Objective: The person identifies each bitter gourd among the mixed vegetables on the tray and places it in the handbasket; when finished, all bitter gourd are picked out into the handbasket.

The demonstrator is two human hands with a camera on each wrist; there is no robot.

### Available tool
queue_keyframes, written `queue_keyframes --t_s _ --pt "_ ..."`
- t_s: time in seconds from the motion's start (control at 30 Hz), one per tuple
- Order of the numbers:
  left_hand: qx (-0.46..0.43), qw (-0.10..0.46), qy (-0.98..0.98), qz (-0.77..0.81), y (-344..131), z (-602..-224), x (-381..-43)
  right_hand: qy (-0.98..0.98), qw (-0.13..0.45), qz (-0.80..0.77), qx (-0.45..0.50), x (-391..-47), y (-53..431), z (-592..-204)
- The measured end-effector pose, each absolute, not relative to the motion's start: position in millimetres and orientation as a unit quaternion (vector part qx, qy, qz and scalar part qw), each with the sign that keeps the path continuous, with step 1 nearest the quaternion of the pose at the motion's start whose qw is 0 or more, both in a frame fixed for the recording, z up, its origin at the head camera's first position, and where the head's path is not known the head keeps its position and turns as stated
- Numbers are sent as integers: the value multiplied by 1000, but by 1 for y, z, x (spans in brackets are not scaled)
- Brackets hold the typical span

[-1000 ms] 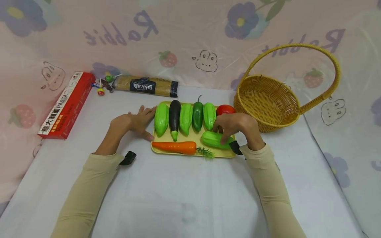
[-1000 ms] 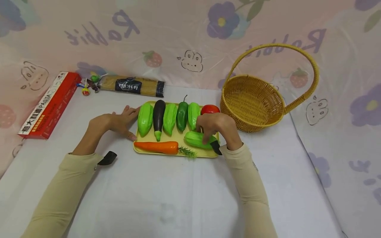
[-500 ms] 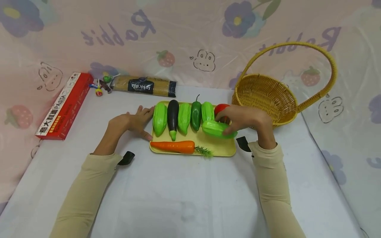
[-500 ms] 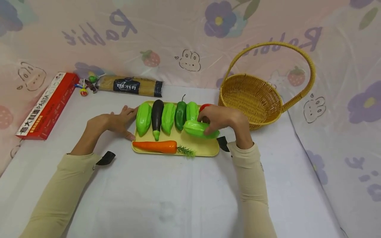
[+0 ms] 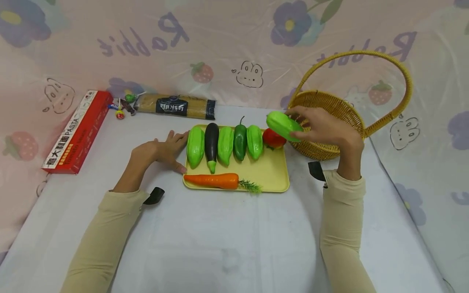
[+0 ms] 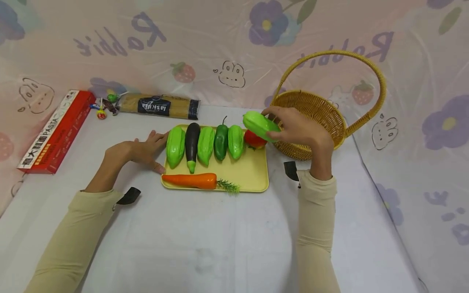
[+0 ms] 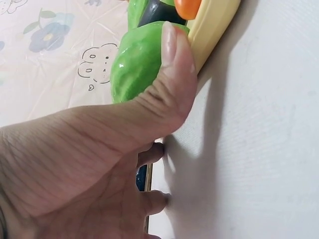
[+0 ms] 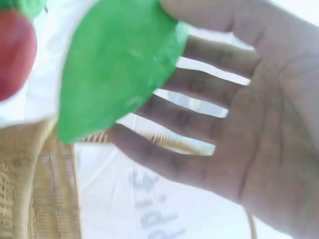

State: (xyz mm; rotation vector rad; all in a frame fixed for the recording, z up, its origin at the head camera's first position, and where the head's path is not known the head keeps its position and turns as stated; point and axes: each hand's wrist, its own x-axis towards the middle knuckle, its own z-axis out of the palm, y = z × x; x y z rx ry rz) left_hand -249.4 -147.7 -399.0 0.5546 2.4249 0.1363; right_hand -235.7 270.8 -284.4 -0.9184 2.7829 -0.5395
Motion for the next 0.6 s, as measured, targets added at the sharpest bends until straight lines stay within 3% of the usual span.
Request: queue_keyframes --t_s 0.33,0.6 --pt "202 323 923 51 -150 -408 -251 956 26 -249 -152 -241 323 -284" --pt "199 322 923 64 -150 -404 -249 978 -36 -202 -48 -252 361 -301"
